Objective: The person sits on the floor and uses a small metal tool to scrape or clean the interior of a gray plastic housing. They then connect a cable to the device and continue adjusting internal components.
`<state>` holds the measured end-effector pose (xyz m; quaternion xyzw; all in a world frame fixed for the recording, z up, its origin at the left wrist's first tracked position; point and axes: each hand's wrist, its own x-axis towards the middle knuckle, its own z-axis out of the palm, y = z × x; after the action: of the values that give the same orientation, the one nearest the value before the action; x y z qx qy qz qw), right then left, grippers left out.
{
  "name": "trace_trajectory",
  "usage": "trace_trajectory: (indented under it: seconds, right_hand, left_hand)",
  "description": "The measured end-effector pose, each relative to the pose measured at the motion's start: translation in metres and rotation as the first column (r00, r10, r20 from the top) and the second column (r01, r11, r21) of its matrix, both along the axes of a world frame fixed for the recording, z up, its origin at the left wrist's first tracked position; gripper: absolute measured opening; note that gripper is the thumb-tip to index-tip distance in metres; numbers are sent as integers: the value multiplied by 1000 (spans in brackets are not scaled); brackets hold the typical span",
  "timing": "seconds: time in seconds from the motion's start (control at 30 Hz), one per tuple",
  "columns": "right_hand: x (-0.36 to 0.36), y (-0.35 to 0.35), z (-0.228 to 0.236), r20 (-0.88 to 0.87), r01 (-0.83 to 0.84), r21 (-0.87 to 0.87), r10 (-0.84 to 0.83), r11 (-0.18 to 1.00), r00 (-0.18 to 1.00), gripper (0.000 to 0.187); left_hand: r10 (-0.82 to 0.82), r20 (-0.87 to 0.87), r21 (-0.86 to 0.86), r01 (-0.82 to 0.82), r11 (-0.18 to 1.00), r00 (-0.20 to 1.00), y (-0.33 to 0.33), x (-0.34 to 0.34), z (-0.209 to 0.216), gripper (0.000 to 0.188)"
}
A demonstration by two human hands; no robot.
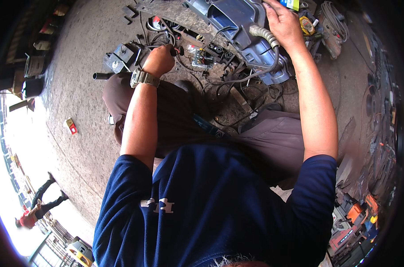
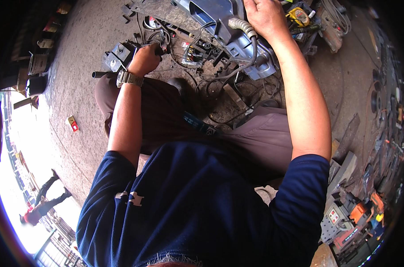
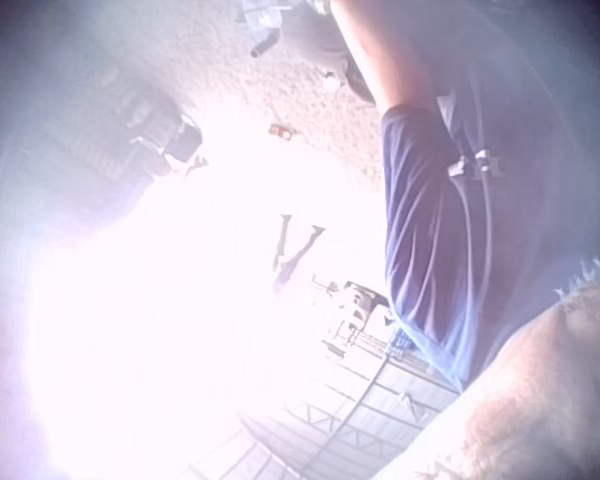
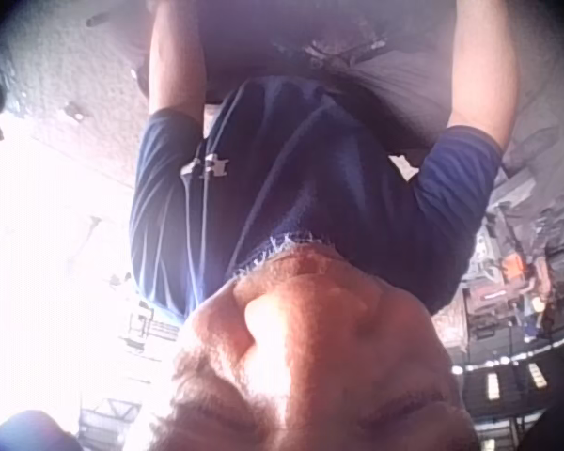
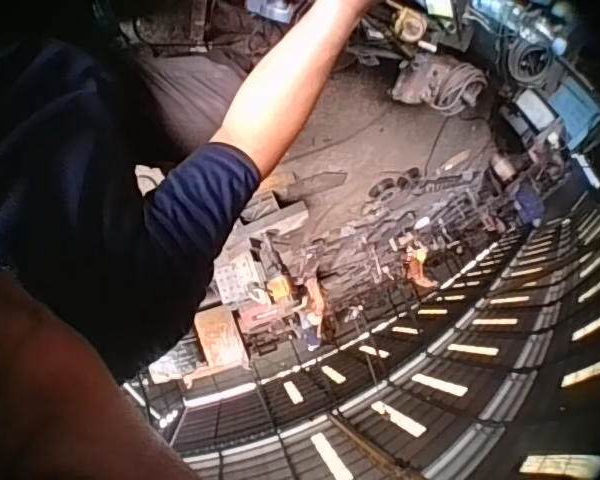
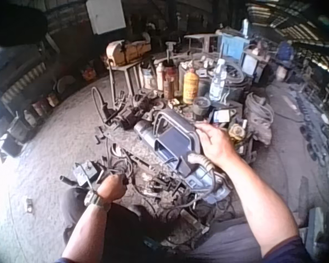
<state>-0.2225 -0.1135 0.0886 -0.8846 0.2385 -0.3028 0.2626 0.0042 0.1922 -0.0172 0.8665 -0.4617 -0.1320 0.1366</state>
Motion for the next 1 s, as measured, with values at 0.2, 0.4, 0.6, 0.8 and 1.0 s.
trace_trajectory:
  seconds: [0.2,0.4,0.6,0.8,1.0]
  right_hand:
    - [0,-1,-3,-4,6,2,-6,1000,1000,30]
    - [0,1,-1,6,13,-14,-13,1000,1000,29]
    - [0,1,1,6,2,-30,-1,1000,1000,29]
    - [0,0,-1,47,-23,-51,25,998,999,28]
    - [0,0,-1,29,-16,-15,16,1000,999,29]
  left_hand:
    - [5,1,105,-5,994,1000,-3,5,-18,32]
    - [-41,13,195,38,980,999,-7,6,-32,32]
    - [-41,-13,255,42,966,999,-10,7,-37,33]
    - [-54,-25,239,59,969,998,-9,6,-38,34]
    - [-71,-30,241,76,968,997,-10,4,-38,33]
